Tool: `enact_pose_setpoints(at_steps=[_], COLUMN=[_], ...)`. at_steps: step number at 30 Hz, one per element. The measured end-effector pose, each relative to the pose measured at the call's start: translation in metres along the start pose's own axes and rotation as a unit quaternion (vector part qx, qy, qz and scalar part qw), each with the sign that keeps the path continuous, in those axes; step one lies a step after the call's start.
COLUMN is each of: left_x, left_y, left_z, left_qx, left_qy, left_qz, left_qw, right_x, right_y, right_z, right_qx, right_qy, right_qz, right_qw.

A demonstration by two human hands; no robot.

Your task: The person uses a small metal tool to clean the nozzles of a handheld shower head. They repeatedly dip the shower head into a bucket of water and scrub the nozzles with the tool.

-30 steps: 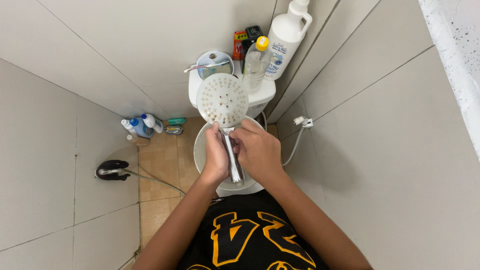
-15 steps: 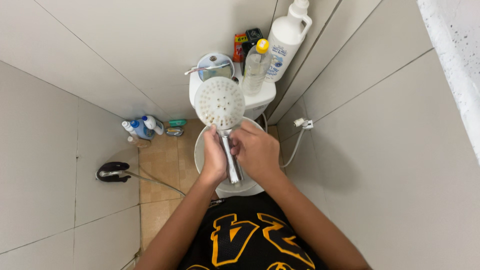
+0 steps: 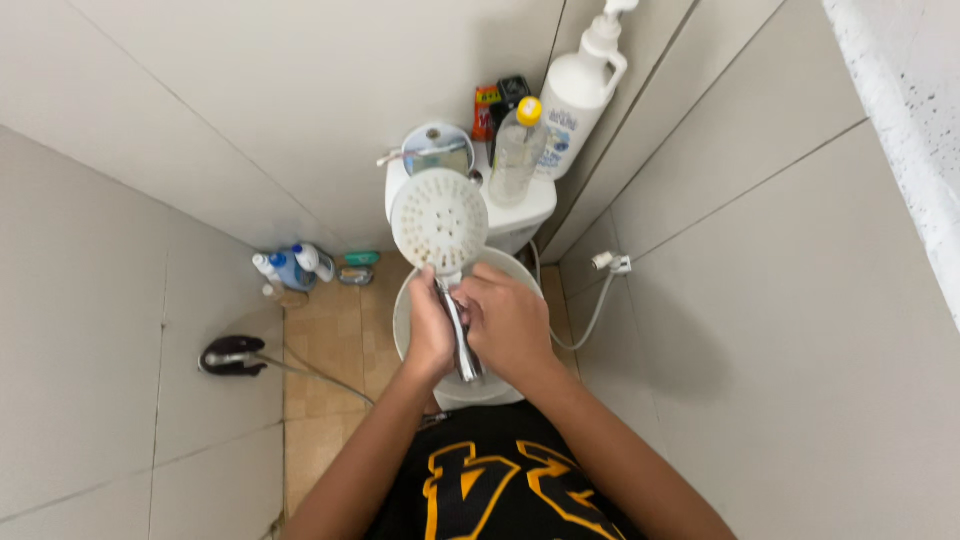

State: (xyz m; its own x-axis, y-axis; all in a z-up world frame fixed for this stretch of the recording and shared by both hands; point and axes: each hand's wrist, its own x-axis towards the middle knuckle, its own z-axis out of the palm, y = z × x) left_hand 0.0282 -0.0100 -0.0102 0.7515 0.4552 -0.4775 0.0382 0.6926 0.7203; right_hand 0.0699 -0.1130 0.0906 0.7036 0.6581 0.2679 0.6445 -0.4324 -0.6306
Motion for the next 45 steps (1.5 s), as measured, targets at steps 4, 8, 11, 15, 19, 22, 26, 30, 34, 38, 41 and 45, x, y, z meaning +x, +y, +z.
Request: enact_pose_setpoints(at_steps=[4, 8, 11, 15, 19, 22, 26, 30, 34, 38, 41, 45], left_x=[0.001, -0.002, -0.012, -0.018, -0.022, -0.024, -0.024, -0.022, -0.026, -0.023, -0.018, -0.022], left_y=[-0.002, 0.012, 0.024, 0.046, 0.053, 0.05, 0.042, 0.042, 0.036, 0.031, 0.036, 0.034], left_z=[0.001, 0.008, 0.009, 0.01, 0.014, 0.011, 0.013, 0.011, 0.014, 0.013, 0.013, 0.013], left_qx=[-0.034, -0.05, -0.076, -0.081, -0.068, -0.074, -0.063, -0.076, -0.082, -0.092, -0.077, -0.075], left_qy=[-0.044, -0.076, -0.116, -0.167, -0.179, -0.197, -0.197, -0.19, -0.175, -0.159, -0.161, -0.142], left_qz=[0.035, 0.01, -0.028, -0.092, -0.127, -0.134, -0.116, -0.132, -0.123, -0.126, -0.118, -0.097], left_qw=[0.998, 0.996, 0.99, 0.978, 0.973, 0.968, 0.971, 0.97, 0.973, 0.975, 0.977, 0.982], right_x=[0.001, 0.004, 0.0, 0.004, 0.005, 0.003, 0.004, 0.002, 0.003, 0.0, 0.01, 0.001], right_y=[0.002, 0.004, 0.011, 0.023, 0.024, 0.022, 0.022, 0.021, 0.02, 0.017, 0.016, 0.013], right_z=[0.002, -0.005, -0.011, -0.023, -0.031, -0.036, -0.035, -0.031, -0.03, -0.03, -0.028, -0.019], right_qx=[0.001, 0.001, 0.009, 0.027, 0.03, 0.024, 0.007, -0.008, -0.03, -0.026, -0.052, -0.067], right_qy=[0.03, 0.047, 0.027, 0.042, 0.027, 0.007, 0.002, 0.005, 0.008, -0.002, -0.001, 0.03], right_qz=[0.035, 0.037, 0.001, -0.105, -0.112, -0.102, -0.109, -0.108, -0.113, -0.107, -0.108, -0.11], right_qw=[0.999, 0.998, 1.0, 0.993, 0.993, 0.994, 0.994, 0.994, 0.993, 0.994, 0.993, 0.991])
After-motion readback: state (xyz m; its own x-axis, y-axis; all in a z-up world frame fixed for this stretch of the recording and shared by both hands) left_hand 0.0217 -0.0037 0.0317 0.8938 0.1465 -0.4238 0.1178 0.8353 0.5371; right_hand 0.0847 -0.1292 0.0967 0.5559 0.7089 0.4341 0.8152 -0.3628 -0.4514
